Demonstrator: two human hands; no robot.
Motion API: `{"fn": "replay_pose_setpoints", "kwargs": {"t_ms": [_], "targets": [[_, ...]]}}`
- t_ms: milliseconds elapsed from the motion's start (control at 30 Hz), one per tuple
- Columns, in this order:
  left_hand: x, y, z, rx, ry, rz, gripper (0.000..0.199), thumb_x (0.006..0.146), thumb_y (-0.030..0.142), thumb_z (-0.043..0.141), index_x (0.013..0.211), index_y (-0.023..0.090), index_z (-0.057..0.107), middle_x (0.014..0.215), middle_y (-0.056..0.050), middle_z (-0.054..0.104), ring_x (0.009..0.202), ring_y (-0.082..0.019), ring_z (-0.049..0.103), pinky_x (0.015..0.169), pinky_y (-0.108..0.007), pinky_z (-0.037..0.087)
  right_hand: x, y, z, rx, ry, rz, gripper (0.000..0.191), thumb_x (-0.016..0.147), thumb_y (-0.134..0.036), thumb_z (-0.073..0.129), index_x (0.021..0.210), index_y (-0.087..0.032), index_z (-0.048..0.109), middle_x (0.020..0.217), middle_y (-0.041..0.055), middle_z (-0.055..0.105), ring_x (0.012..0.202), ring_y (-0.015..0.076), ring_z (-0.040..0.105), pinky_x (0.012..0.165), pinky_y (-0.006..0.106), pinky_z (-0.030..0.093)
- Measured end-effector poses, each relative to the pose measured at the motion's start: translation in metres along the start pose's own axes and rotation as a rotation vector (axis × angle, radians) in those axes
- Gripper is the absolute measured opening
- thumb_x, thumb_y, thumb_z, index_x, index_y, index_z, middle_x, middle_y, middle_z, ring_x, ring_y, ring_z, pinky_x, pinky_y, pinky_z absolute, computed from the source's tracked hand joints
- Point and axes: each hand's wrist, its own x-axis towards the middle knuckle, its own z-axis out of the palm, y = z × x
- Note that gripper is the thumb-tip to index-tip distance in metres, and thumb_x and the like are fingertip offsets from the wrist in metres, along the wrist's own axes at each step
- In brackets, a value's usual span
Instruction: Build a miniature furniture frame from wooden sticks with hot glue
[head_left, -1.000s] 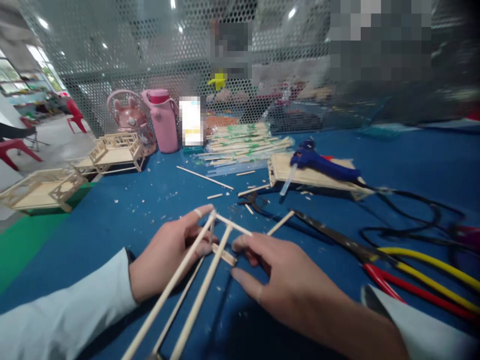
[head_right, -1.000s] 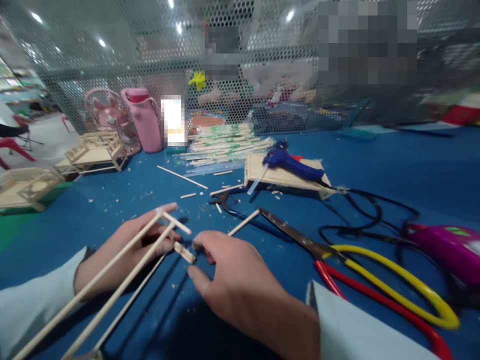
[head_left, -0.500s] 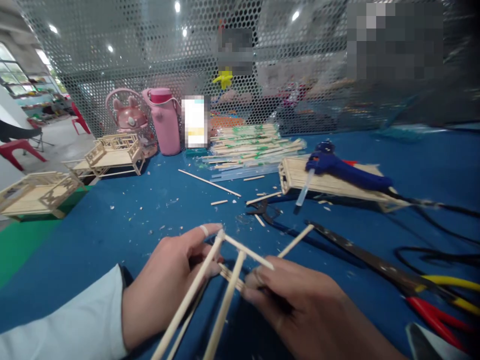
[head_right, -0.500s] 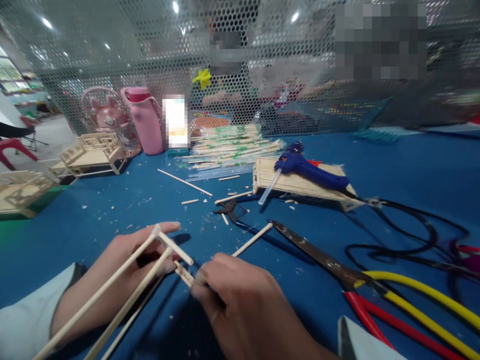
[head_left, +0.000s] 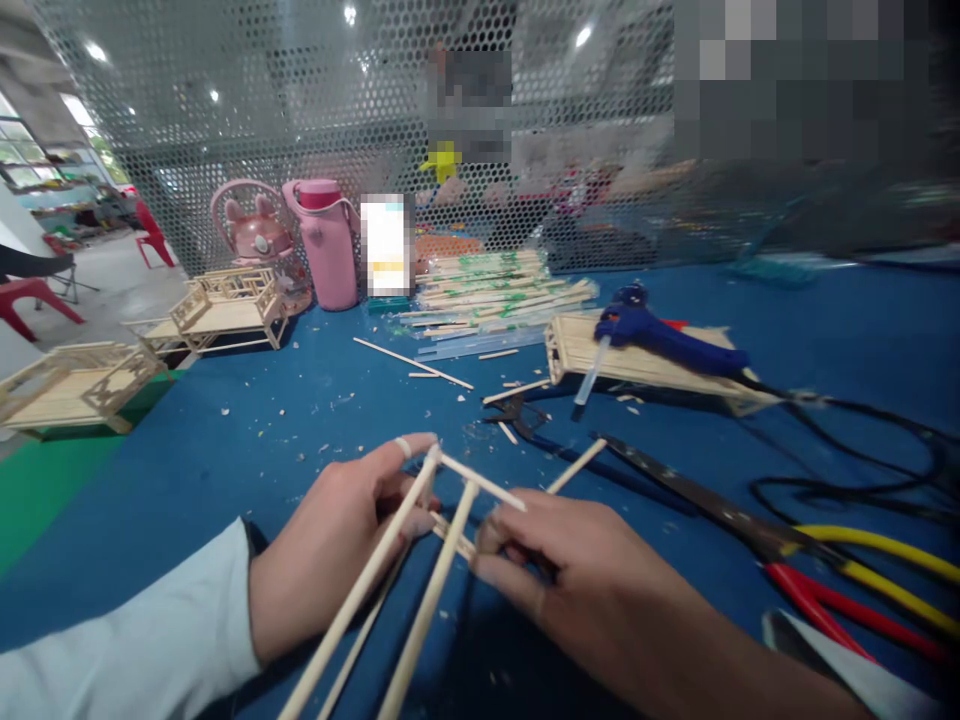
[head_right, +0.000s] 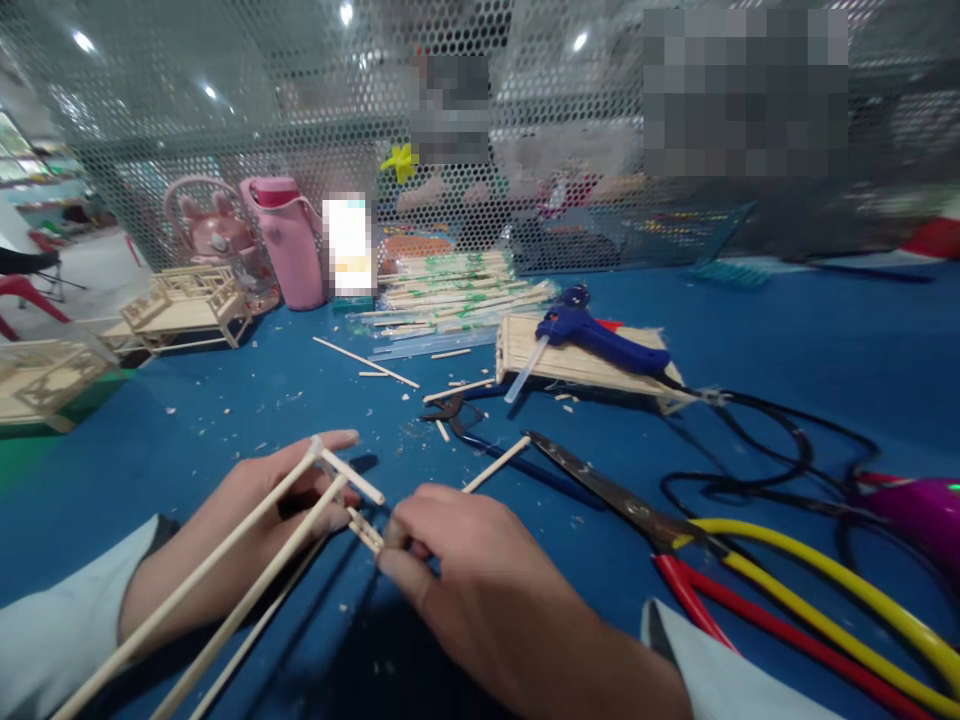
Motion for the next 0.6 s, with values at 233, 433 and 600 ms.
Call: {"fn": "replay_pose_setpoints", "kwargs": {"t_ms": [233,433,600], "targets": [[-0.0015,-0.0056,0.0018,-0.052,0.01,0.015,0.065,0.08,0.016,0.052,0.14,0.025,0.03,0.087,0.0,0.069,0.074,-0.014,0.064,0.071,-0.025,0.051,0.0022,0.0001,-0.0099,0.112,-0.036,0.051,0.021,0.081,-0.017,0.053,0.066,-0.022,0.065,0.061,-0.0025,0.059,0.055,0.0098,0.051,0.053,0.02,0.037],[-0.0019,-0.0074,0.0059,-0.044,0.045,-0.002,0.069,0.079,0.013,0.052,0.141,0.027,0.027,0.074,0.005,0.063,0.063,-0.012,0.059,0.066,-0.023,0.049,0.0061,0.0002,-0.0056,0.069,-0.028,0.011,0.025,0.083,-0.018,0.052,0.061,-0.02,0.064,0.062,-0.0012,0.06,0.059,0.0104,0.054,0.057,0.021,0.038],[-0.0014,-0.005,0.0022,-0.042,0.01,0.025,0.063,0.081,0.017,0.051,0.14,0.024,0.027,0.079,0.003,0.064,0.067,-0.012,0.06,0.07,-0.024,0.049,0.0062,0.0009,-0.0112,0.145,-0.072,0.003,0.022,0.083,-0.017,0.052,0.068,-0.021,0.068,0.065,-0.0011,0.064,0.061,0.011,0.056,0.058,0.021,0.041]]}}
